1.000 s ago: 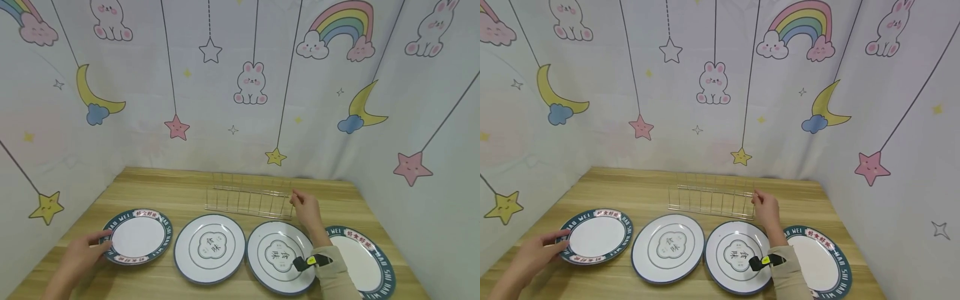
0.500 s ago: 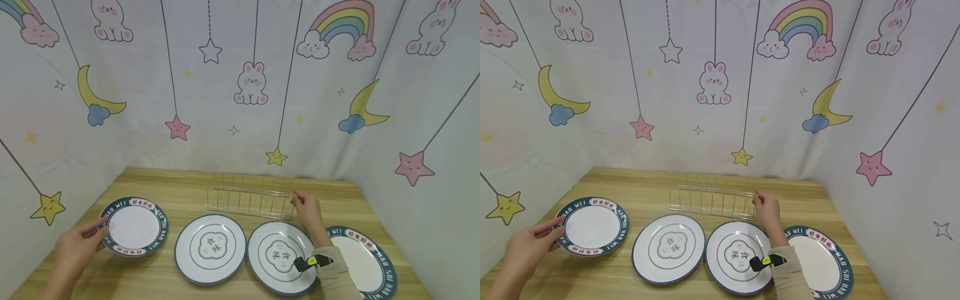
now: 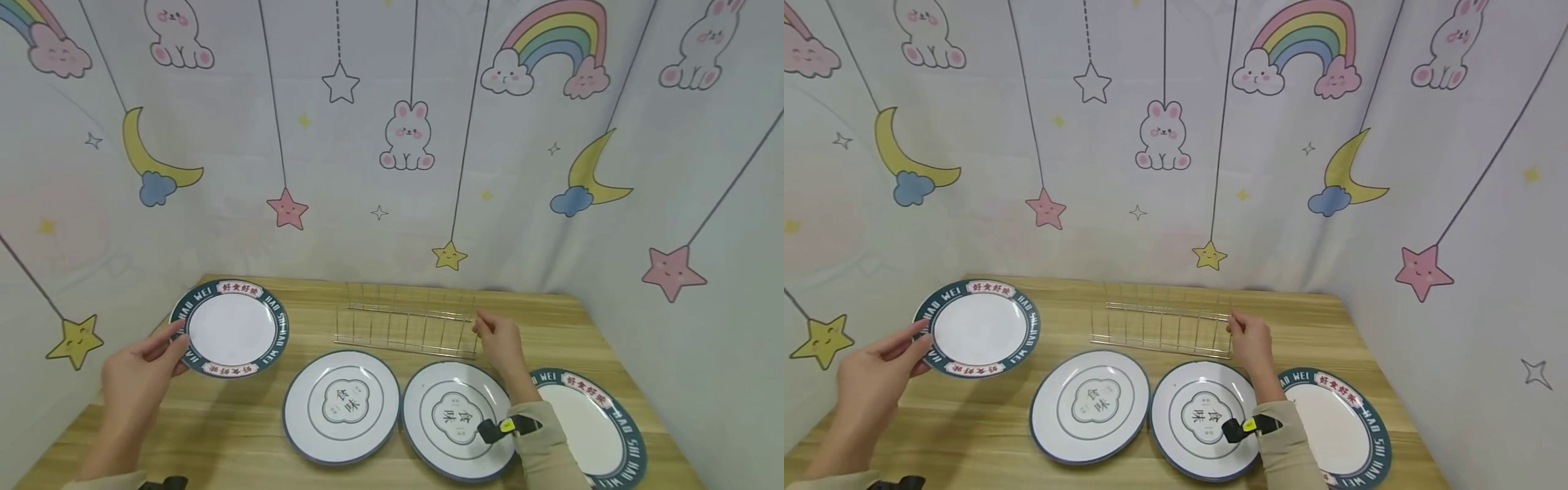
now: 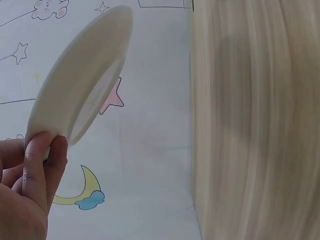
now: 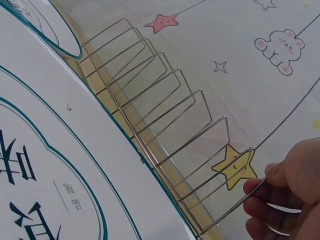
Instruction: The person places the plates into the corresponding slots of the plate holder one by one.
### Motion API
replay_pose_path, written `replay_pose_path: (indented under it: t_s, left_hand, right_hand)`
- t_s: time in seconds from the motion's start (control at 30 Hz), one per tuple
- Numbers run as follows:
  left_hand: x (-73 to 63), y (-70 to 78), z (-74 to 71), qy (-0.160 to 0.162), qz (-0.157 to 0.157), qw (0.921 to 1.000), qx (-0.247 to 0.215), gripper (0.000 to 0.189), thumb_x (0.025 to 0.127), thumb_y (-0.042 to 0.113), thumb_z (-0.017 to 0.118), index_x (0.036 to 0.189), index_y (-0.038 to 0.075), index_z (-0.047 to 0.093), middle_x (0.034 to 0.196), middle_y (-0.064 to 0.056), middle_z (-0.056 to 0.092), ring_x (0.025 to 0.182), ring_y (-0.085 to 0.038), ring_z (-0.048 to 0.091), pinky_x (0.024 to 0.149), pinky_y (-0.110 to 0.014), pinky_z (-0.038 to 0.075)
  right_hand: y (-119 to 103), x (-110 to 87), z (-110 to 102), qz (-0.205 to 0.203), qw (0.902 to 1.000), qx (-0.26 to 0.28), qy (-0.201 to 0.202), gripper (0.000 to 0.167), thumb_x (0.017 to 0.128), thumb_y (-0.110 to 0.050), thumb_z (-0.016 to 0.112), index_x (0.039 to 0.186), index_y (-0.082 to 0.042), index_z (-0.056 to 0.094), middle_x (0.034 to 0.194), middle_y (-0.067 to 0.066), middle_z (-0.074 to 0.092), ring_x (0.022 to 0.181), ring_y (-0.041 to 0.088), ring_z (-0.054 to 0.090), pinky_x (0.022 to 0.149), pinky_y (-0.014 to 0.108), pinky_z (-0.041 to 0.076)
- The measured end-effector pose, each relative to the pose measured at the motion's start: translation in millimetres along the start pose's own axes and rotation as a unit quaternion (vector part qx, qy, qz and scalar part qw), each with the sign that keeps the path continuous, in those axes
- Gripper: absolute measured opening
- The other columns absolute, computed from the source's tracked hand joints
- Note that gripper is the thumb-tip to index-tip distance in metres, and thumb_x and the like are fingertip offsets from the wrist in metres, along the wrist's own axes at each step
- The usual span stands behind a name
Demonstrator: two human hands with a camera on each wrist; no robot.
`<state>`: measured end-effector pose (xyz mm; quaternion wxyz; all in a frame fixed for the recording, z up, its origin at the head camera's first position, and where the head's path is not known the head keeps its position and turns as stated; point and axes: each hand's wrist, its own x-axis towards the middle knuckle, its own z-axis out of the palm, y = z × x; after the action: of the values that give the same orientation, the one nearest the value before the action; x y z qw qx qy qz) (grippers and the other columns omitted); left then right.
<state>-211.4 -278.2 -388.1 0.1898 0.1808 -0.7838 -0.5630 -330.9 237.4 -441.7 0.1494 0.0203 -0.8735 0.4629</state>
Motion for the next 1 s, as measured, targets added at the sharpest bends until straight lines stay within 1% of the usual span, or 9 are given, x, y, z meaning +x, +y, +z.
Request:
replay_pose_path:
  t_s: [0.13,0.27,0.37,0.43,0.5,0.57,0.67,0.83,1.0]
  left_hand:
    - [1.4,8.9,10.7,0.018,0.025,0.9994,-0.014,0.047,0.097,0.020,0.064,0.139,0.003,0.053,0.136,-0.027,0.050,0.075,0.010,0.063,0.067,-0.019,0.057]
    - [2.7,16.6,21.8,0.029,0.039,0.9984,-0.028,0.044,0.096,0.019,0.066,0.137,0.004,0.057,0.134,-0.026,0.054,0.075,0.008,0.065,0.067,-0.019,0.056]
    - [2.7,21.6,30.0,0.035,0.054,0.9972,-0.039,0.042,0.094,0.017,0.068,0.134,0.006,0.060,0.128,-0.020,0.061,0.075,0.005,0.066,0.066,-0.018,0.056]
    - [2.5,24.5,35.1,0.037,0.066,0.9963,-0.042,0.041,0.094,0.017,0.069,0.133,0.006,0.061,0.122,-0.013,0.065,0.076,0.004,0.066,0.066,-0.018,0.056]
    - [2.7,27.5,40.5,0.038,0.081,0.9948,-0.049,0.040,0.093,0.017,0.070,0.131,0.007,0.063,0.118,-0.010,0.065,0.076,0.003,0.066,0.065,-0.018,0.056]
    - [2.8,30.4,45.5,0.037,0.098,0.9931,-0.051,0.038,0.093,0.017,0.070,0.130,0.007,0.065,0.117,-0.012,0.066,0.076,0.002,0.066,0.065,-0.018,0.056]
    - [2.6,34.9,53.4,0.037,0.114,0.9915,-0.051,0.035,0.093,0.017,0.071,0.127,0.009,0.067,0.118,-0.015,0.066,0.075,0.001,0.067,0.065,-0.018,0.056]
    - [2.2,41.2,65.6,0.034,0.132,0.9887,-0.062,0.034,0.092,0.015,0.071,0.125,0.008,0.068,0.121,-0.019,0.066,0.075,0.000,0.068,0.065,-0.018,0.056]
    - [1.8,45.9,78.5,0.033,0.163,0.9853,-0.040,0.032,0.094,0.017,0.069,0.125,0.010,0.069,0.121,-0.018,0.066,0.075,0.000,0.067,0.065,-0.016,0.055]
  right_hand:
    - [0,-0.3,-1,0.008,1.0000,-0.001,-0.002,0.033,0.103,-0.008,0.052,0.134,0.001,0.058,0.097,0.016,0.070,0.076,0.024,0.058,0.051,0.019,0.042]
    - [0,-0.2,-2,0.007,1.0000,0.000,0.001,0.032,0.102,-0.007,0.052,0.133,0.002,0.058,0.097,0.018,0.070,0.077,0.028,0.059,0.051,0.018,0.042]
    - [-1,-0.3,-2,0.007,1.0000,0.004,0.004,0.032,0.102,-0.006,0.053,0.132,0.004,0.059,0.097,0.018,0.070,0.083,0.033,0.061,0.053,0.018,0.043]
    - [-1,-0.5,-2,0.010,0.9999,0.005,0.004,0.032,0.102,-0.005,0.053,0.132,0.004,0.059,0.097,0.018,0.070,0.080,0.030,0.060,0.052,0.018,0.042]
    - [-2,-0.5,-2,0.013,0.9999,0.004,0.005,0.032,0.102,-0.005,0.053,0.132,0.003,0.059,0.097,0.018,0.070,0.076,0.025,0.059,0.051,0.018,0.041]
    - [-2,-0.4,-2,0.013,0.9999,0.004,0.007,0.032,0.102,-0.005,0.053,0.131,0.003,0.059,0.096,0.017,0.070,0.069,0.019,0.054,0.048,0.019,0.039]
    - [-1,0.3,-1,0.001,0.9999,0.004,0.013,0.030,0.101,-0.004,0.055,0.129,0.005,0.060,0.093,0.017,0.071,0.063,0.014,0.049,0.046,0.018,0.037]
    - [1,2.2,1,-0.020,0.9995,-0.001,0.024,0.029,0.099,-0.002,0.058,0.126,0.006,0.063,0.088,0.016,0.071,0.061,0.013,0.049,0.046,0.019,0.036]
    - [2,2.1,1,-0.023,0.9994,-0.004,0.027,0.028,0.098,-0.002,0.058,0.125,0.005,0.064,0.087,0.015,0.071,0.061,0.014,0.051,0.046,0.019,0.036]
